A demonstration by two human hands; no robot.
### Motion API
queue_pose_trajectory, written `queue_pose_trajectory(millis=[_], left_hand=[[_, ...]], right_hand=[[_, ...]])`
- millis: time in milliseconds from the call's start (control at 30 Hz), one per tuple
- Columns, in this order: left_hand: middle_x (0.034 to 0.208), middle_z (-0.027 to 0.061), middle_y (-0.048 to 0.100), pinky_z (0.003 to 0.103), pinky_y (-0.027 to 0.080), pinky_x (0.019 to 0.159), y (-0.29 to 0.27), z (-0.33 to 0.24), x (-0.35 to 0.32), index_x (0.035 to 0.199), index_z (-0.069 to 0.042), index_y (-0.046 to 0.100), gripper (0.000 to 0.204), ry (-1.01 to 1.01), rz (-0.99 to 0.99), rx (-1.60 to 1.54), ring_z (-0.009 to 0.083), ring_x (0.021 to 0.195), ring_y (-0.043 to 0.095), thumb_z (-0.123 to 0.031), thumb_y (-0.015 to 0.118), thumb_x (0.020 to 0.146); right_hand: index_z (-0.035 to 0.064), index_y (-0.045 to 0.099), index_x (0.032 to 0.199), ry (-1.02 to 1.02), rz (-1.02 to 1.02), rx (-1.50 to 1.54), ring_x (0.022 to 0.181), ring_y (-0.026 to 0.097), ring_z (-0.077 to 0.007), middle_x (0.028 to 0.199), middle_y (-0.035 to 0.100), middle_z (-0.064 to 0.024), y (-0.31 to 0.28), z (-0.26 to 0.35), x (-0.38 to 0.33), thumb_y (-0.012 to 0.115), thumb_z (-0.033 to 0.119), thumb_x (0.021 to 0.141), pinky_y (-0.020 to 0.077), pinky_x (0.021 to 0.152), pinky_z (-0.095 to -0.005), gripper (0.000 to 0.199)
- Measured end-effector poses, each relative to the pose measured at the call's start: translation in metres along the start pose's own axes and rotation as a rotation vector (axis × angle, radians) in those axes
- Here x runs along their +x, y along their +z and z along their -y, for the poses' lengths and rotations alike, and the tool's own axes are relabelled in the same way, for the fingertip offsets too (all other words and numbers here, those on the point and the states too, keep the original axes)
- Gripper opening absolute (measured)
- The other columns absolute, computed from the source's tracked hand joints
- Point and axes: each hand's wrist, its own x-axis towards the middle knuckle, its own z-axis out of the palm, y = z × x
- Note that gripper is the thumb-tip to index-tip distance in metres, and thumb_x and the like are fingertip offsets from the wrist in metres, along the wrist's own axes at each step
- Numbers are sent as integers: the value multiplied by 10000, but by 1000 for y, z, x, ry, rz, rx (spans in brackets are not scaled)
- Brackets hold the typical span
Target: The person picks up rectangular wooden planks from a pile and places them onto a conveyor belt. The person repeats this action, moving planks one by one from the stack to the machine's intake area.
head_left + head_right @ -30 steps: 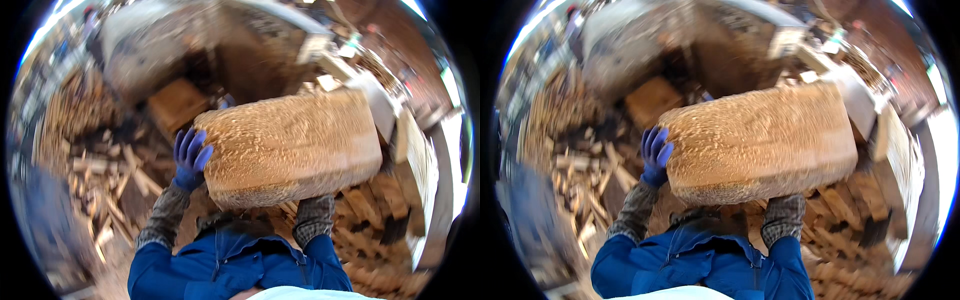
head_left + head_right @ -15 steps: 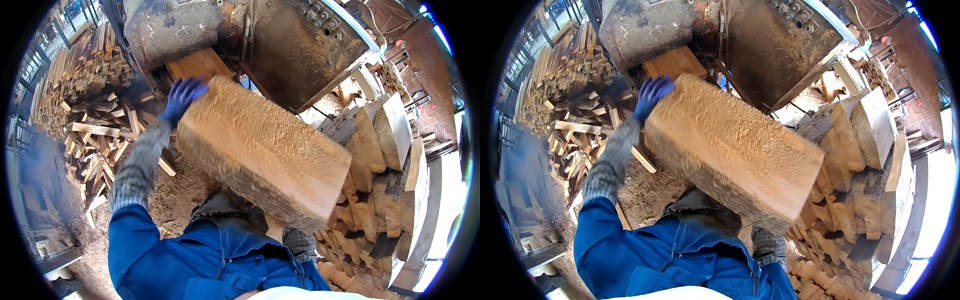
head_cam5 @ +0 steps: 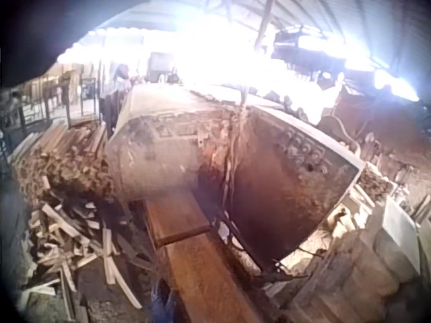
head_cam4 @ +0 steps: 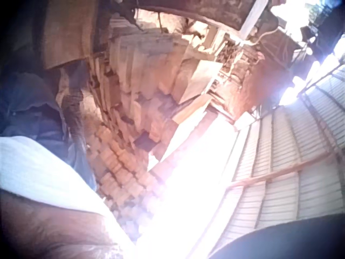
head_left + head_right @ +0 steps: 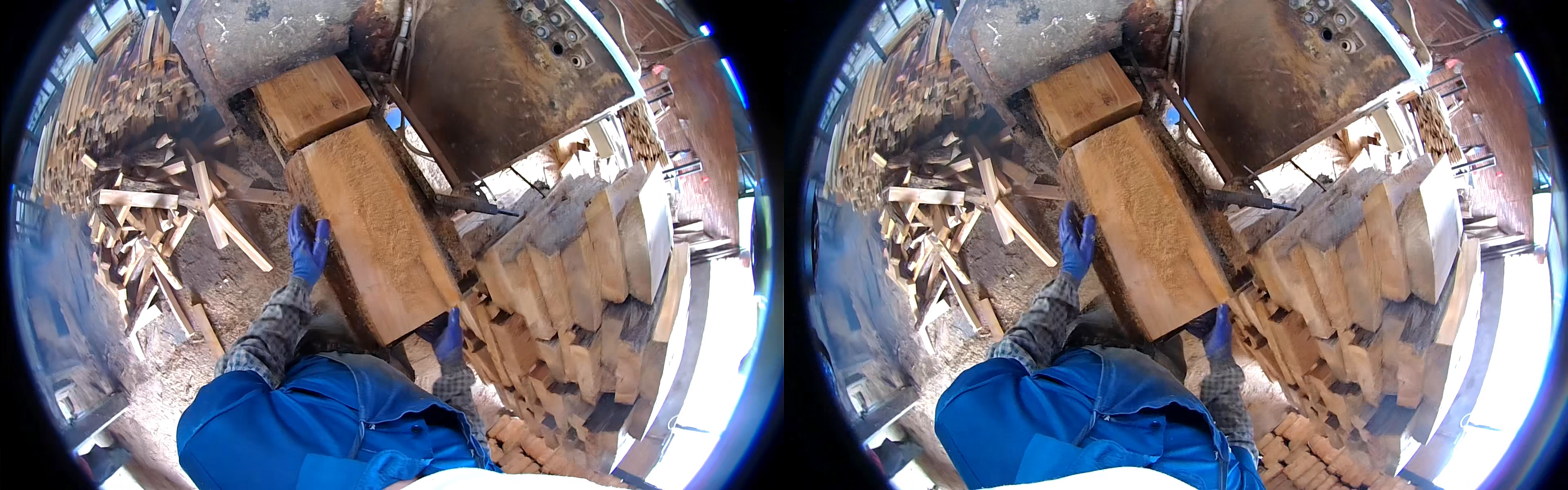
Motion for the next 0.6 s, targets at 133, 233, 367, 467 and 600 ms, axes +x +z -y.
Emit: queue_pose_trajectory(millis=[133,233,367,467,600], left_hand=[[1531,308,351,503,283,1188,20,-12,46,1519,59,317,831,97,-93,162,454,1437,328,-477,633,967],[1545,333,311,524,265,1194,24,7,64,1522,80,286,888,3,-164,248,473,1448,299,-490,654,948],[1551,348,291,512,266,1197,55,-35,83,1520,91,279,910,4,-190,158,475,1449,302,-491,665,938],[1547,350,298,498,273,1196,29,-1,92,1513,93,294,899,-25,-198,201,473,1443,315,-489,665,937],[1508,342,380,486,293,1187,24,-24,98,1481,82,366,851,41,-143,332,451,1439,341,-504,653,936]], right_hand=[[-29,617,1294,-204,-125,-323,1079,677,-230,1205,683,-138,-31,-19,53,560,456,1035,566,924,-393,553],[-85,559,1374,-318,-70,-499,1248,593,-236,1346,633,-181,-2,-11,85,539,410,1060,445,1074,-325,586],[-49,658,1271,-248,-203,-85,1131,613,-149,1257,667,-99,-15,22,129,641,310,1027,489,987,-313,434],[-16,699,1212,-205,-136,-321,1020,609,-98,1137,678,-22,37,20,117,689,271,1003,497,923,-271,356],[5,682,1263,-326,54,-187,1151,596,-108,1214,667,-24,41,27,120,629,283,1036,457,1053,-270,363]])
